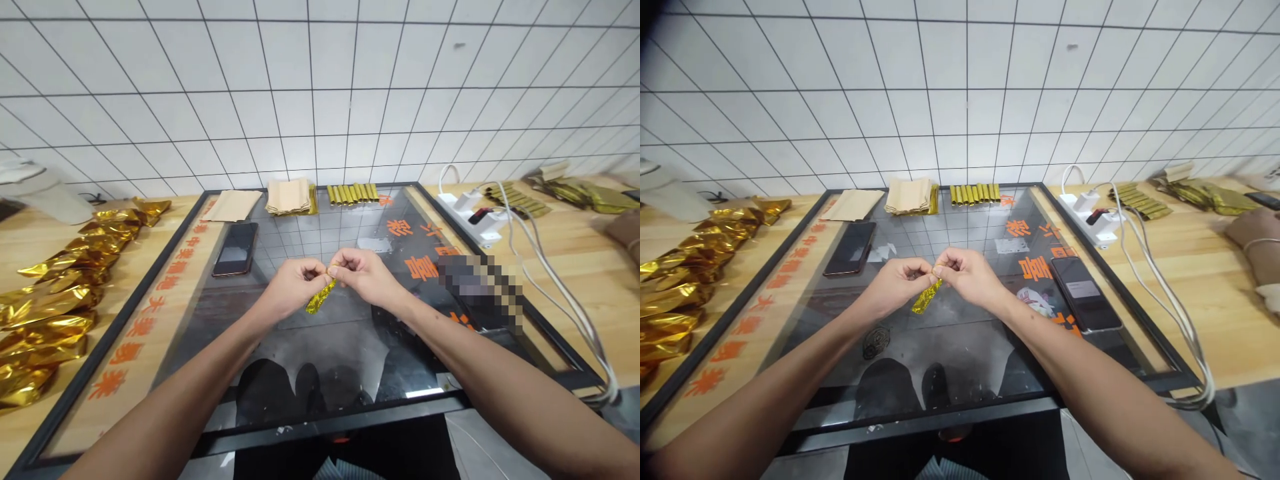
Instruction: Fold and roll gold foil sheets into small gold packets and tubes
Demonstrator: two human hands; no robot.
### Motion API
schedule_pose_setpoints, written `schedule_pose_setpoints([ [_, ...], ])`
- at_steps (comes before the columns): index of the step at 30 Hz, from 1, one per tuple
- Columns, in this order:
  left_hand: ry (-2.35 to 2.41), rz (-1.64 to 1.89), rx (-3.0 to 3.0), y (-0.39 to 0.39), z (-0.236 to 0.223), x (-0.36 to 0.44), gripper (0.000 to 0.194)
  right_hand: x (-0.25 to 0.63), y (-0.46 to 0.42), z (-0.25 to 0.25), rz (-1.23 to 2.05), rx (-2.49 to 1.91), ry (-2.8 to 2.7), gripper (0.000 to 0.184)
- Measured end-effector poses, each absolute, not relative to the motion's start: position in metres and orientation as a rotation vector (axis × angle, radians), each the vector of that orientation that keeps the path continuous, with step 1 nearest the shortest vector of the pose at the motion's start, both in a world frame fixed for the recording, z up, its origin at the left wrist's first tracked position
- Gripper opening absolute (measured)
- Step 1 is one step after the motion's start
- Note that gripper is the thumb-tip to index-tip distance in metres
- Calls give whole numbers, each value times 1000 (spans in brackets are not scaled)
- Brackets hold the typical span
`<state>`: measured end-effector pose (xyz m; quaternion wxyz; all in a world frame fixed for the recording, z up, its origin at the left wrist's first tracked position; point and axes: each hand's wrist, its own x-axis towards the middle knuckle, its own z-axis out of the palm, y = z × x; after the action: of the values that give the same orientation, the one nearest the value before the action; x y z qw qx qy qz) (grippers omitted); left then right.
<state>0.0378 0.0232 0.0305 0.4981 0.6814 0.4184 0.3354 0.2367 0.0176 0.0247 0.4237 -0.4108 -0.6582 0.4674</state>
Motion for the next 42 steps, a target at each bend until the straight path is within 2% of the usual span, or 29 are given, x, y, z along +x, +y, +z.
schedule_pose_setpoints([
  [5,1017,798,1652,26,30,36,31,235,18,24,1208,-1013,-1587,22],
  [12,1064,940,1530,30,28,37,27,232,27,20,1371,-993,-1359,42],
  [22,927,1001,1541,26,23,39,20,236,19,26,1294,-1006,-1469,35],
  [35,909,982,1581,23,27,39,20,241,18,33,1200,-1039,-1537,41],
  [42,926,996,1653,24,27,38,20,242,18,30,1263,-1027,-1531,40],
])
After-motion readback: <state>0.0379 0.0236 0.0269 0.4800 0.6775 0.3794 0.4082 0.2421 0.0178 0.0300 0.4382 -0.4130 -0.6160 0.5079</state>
